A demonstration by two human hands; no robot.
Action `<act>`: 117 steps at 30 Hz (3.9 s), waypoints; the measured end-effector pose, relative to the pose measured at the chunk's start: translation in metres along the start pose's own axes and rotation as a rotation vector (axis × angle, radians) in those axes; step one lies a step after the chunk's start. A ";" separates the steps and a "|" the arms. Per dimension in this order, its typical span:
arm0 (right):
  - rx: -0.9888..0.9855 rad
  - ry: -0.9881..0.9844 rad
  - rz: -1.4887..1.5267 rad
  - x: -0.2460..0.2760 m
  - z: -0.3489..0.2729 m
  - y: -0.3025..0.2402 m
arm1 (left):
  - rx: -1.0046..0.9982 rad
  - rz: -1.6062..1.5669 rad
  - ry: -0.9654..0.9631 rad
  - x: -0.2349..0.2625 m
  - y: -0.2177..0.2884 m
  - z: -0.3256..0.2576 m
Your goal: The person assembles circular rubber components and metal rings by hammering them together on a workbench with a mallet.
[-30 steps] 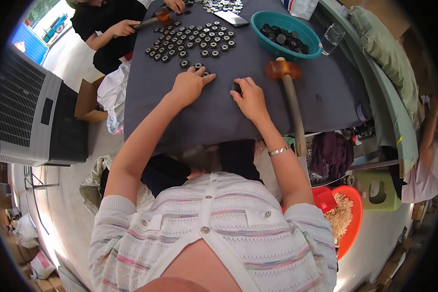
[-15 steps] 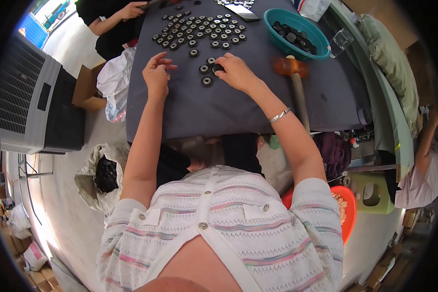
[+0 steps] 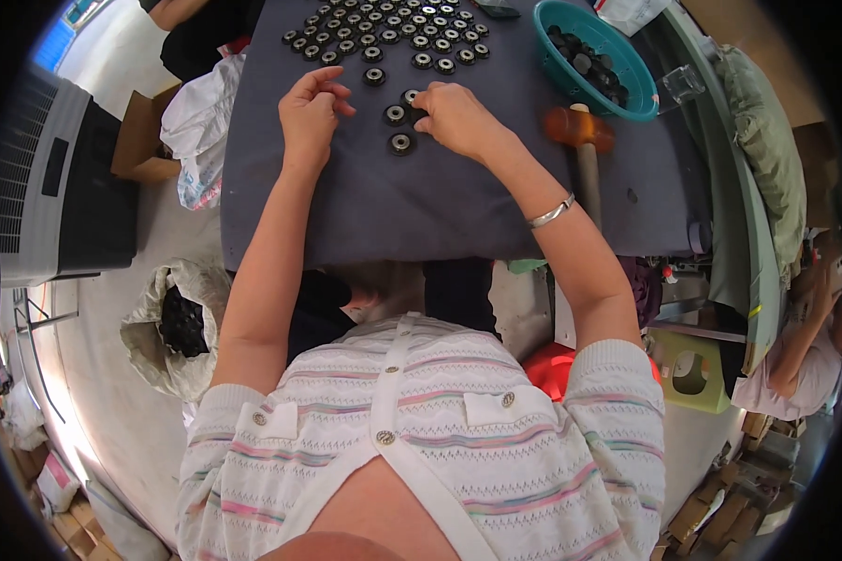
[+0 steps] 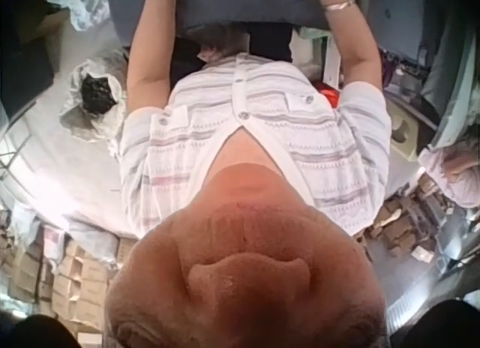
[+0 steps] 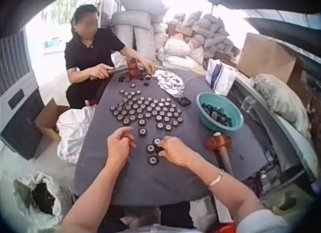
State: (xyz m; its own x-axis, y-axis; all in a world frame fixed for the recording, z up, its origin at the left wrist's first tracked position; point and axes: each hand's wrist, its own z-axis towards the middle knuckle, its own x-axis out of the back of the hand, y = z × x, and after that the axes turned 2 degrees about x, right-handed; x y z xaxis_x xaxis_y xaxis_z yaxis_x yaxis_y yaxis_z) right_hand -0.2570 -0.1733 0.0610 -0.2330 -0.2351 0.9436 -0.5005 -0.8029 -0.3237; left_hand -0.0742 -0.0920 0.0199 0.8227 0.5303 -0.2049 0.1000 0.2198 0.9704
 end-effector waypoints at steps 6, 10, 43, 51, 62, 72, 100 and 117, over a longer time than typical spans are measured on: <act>0.030 0.052 -0.072 -0.007 0.000 0.002 | 0.004 -0.001 -0.009 -0.004 0.002 0.000; 0.021 0.125 -0.081 -0.013 -0.003 -0.002 | -0.010 0.009 -0.019 -0.006 0.005 0.003; 0.274 0.138 0.208 0.011 0.009 -0.053 | 0.422 -0.945 -0.631 0.001 0.021 -0.013; 0.413 0.193 -0.447 -0.008 0.000 -0.068 | 0.448 -0.720 -0.471 -0.002 0.018 -0.018; 0.329 0.283 0.046 0.008 0.006 -0.058 | 0.348 -0.806 -0.449 -0.004 0.013 -0.013; -0.003 0.029 0.193 -0.007 -0.023 -0.033 | 0.306 -0.711 -0.265 0.006 0.010 -0.001; -0.072 0.069 -0.225 -0.003 -0.063 -0.006 | -0.738 0.880 -0.353 -0.019 -0.002 -0.025; -0.740 -0.113 -0.183 0.133 -0.055 0.238 | -0.563 0.835 -0.294 -0.026 0.004 -0.022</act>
State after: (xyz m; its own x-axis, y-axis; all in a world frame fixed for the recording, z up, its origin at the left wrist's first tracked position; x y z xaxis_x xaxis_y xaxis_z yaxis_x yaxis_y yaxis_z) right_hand -0.4526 -0.3657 0.1061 -0.0267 -0.2201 0.9751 -0.9595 -0.2680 -0.0867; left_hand -0.1076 -0.0865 0.0264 0.6217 0.4856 0.6146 -0.7747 0.2654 0.5740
